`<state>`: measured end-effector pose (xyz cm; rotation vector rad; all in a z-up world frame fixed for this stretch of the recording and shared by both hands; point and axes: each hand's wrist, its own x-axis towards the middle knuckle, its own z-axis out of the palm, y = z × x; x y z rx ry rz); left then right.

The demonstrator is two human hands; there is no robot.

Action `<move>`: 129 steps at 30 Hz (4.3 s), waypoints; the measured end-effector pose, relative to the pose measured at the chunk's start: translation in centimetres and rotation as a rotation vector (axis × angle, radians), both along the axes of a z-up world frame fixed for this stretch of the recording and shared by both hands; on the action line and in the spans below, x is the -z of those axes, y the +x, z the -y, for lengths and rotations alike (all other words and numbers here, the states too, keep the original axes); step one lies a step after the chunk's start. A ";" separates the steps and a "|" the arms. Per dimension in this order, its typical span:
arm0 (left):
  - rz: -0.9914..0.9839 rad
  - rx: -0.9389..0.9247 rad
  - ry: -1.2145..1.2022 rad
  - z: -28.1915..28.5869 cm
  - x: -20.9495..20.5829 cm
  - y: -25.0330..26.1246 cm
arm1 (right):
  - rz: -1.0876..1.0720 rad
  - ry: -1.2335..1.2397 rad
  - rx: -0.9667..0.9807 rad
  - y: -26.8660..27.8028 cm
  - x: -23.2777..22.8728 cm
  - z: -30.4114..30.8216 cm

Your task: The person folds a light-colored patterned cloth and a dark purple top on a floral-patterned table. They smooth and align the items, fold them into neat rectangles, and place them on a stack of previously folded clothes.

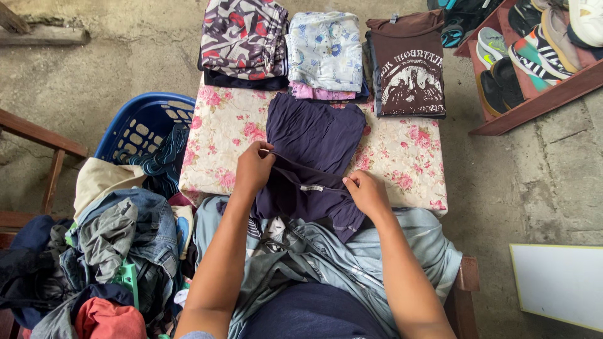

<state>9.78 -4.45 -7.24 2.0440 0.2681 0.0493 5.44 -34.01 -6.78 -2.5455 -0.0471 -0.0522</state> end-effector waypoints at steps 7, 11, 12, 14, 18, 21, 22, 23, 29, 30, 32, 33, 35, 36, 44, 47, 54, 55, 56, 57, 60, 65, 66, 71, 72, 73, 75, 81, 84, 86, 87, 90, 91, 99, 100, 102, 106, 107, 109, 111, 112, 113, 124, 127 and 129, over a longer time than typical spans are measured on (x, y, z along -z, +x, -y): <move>0.185 0.187 -0.017 6.1 -6.0 -5.8 | 0.026 0.554 -0.297 -3.8 -2.4 -5.2; 0.449 0.385 0.067 9.9 -9.5 -11.1 | -0.177 0.906 -0.301 -3.2 -0.5 -7.4; 0.502 0.449 0.076 10.2 -10.0 -12.1 | -0.190 0.970 -0.283 -2.9 0.0 -7.5; 0.421 0.461 0.067 10.0 -10.5 -13.5 | -0.201 1.066 -0.230 -2.7 1.1 -7.7; 0.260 0.319 0.035 8.7 -10.5 -13.8 | -0.184 1.164 -0.146 -1.4 2.3 -7.2; 0.290 0.513 0.038 8.6 -9.8 -14.9 | -0.225 1.204 -0.145 -1.9 3.1 -7.0; 0.315 0.535 0.013 8.9 -9.6 -15.5 | -0.242 1.212 -0.151 -2.4 3.3 -6.9; 0.350 0.561 -0.006 9.2 -9.4 -15.7 | -0.252 1.225 -0.166 -2.5 3.3 -6.9; 0.252 0.852 -0.114 9.6 -8.4 -17.5 | -0.314 1.288 -0.253 -4.6 3.0 -5.8; 0.225 0.926 -0.139 9.5 -8.3 -17.8 | -0.326 1.296 -0.275 -4.9 3.0 -5.7; 0.148 0.992 -0.224 9.1 -8.1 -18.1 | -0.343 1.320 -0.331 -5.1 3.4 -6.3; 0.111 1.026 -0.265 8.7 -8.0 -18.0 | -0.348 1.336 -0.359 -5.0 3.7 -6.9; 0.130 0.821 -0.277 7.6 -7.9 -16.7 | -0.350 1.363 -0.414 -4.4 4.6 -7.9; 0.139 0.721 -0.282 6.8 -7.9 -15.8 | -0.356 1.373 -0.436 -4.3 5.1 -8.5; -0.003 0.015 -0.307 -1.8 -5.0 -7.6 | -0.367 1.418 -0.382 -7.4 3.8 -7.5; 0.011 0.060 -0.430 -1.8 -4.0 -7.1 | -0.224 1.627 -0.430 -6.4 0.0 -6.2; 0.106 0.068 -0.552 6.2 -2.0 -14.6 | -0.192 1.793 -0.234 -5.1 -6.6 -7.9; 0.279 0.094 -0.420 7.1 -1.5 -14.9 | -0.219 1.808 -0.238 -5.3 -6.9 -8.5; 0.451 0.120 -0.284 7.9 -1.0 -14.9 | -0.246 1.821 -0.243 -5.5 -7.1 -8.9; 0.617 0.143 -0.145 8.2 -0.3 -14.6 | -0.244 1.823 -0.250 -5.9 -7.2 -9.2; 0.145 0.056 -0.197 6.6 1.7 -12.4 | -0.297 1.745 -0.216 -6.5 -7.3 -8.0; 0.032 -0.212 -0.050 -1.7 3.2 -9.3 | -0.219 1.225 -0.091 -4.6 -9.5 1.9; 0.008 -0.238 -0.071 -3.2 3.2 -9.1 | -0.201 1.349 -0.082 -4.3 -10.0 3.9; 0.021 -0.122 -0.846 -5.0 2.7 -8.5 | -0.091 1.645 0.043 -3.0 -10.6 9.1; 0.009 -0.099 -1.070 -5.0 2.2 -8.3 | -0.121 1.631 0.051 -2.7 -10.2 9.5; -0.015 -0.073 -1.103 -5.2 1.5 -8.1 | -0.153 1.615 0.060 -2.3 -9.9 10.2; -0.062 -0.025 -1.174 -5.7 0.2 -8.2 | -0.185 1.600 0.089 -1.9 -8.9 11.7; -0.365 0.376 -1.142 -5.2 -2.6 -10.3 | -0.042 1.801 0.129 -1.8 -5.6 15.2; -0.333 0.277 -1.240 -3.5 -3.0 -10.5 | -0.012 1.644 0.240 -2.5 -4.4 14.3; -0.278 0.239 -1.217 -2.5 -3.2 -10.2 | -0.016 1.392 0.363 -2.9 -4.3 12.6; -0.247 0.220 -1.206 -2.0 -3.3 -10.1 | 0.005 1.270 0.297 -3.3 -4.2 11.4; -0.211 0.279 -1.037 -0.9 -4.0 -9.5 | -0.116 0.971 0.037 -6.1 -3.9 7.0; -0.186 0.342 -0.916 -0.3 -4.3 -9.7 | -0.198 0.993 -0.157 -6.6 -3.4 5.0; 0.322 1.127 -0.253 10.4 -9.6 -17.4 | -0.086 0.897 -0.414 -5.1 -0.5 -7.0; 0.325 1.172 -0.253 11.0 -10.0 -18.3 | -0.050 0.886 -0.400 -4.8 -0.5 -7.4; 0.336 1.271 -0.254 11.4 -10.6 -18.8 | 0.025 0.851 -0.374 -3.3 -0.5 -8.0; 0.264 1.035 -0.188 9.6 -9.7 -18.0 | 0.131 0.787 -0.311 -1.8 -0.3 -7.2; 0.424 0.863 -0.124 9.1 -9.5 -17.6 | 0.148 0.778 -0.293 -1.6 -0.2 -6.9; 0.568 0.569 -0.018 8.7 -9.0 -16.8 | 0.156 0.767 -0.278 -1.4 -0.1 -6.6; 0.539 0.331 0.066 8.6 -8.7 -16.0 | 0.160 0.752 -0.272 -1.7 0.2 -6.4; 0.559 0.348 0.041 8.5 -8.5 -15.3 | 0.162 0.747 -0.269 -1.8 0.4 -6.3; 0.569 0.359 0.013 8.5 -8.2 -14.9 | 0.150 0.742 -0.266 -2.4 0.7 -6.2; -0.158 0.797 -0.444 7.2 -7.2 -13.2 | 0.211 0.720 -0.231 -1.8 0.9 -6.6; -0.188 0.865 -0.393 6.7 -8.1 -12.7 | 0.228 0.715 -0.225 -1.4 1.3 -7.4; -0.135 0.845 -0.374 6.4 -8.8 -12.2 | 0.247 0.711 -0.221 -0.8 1.7 -7.9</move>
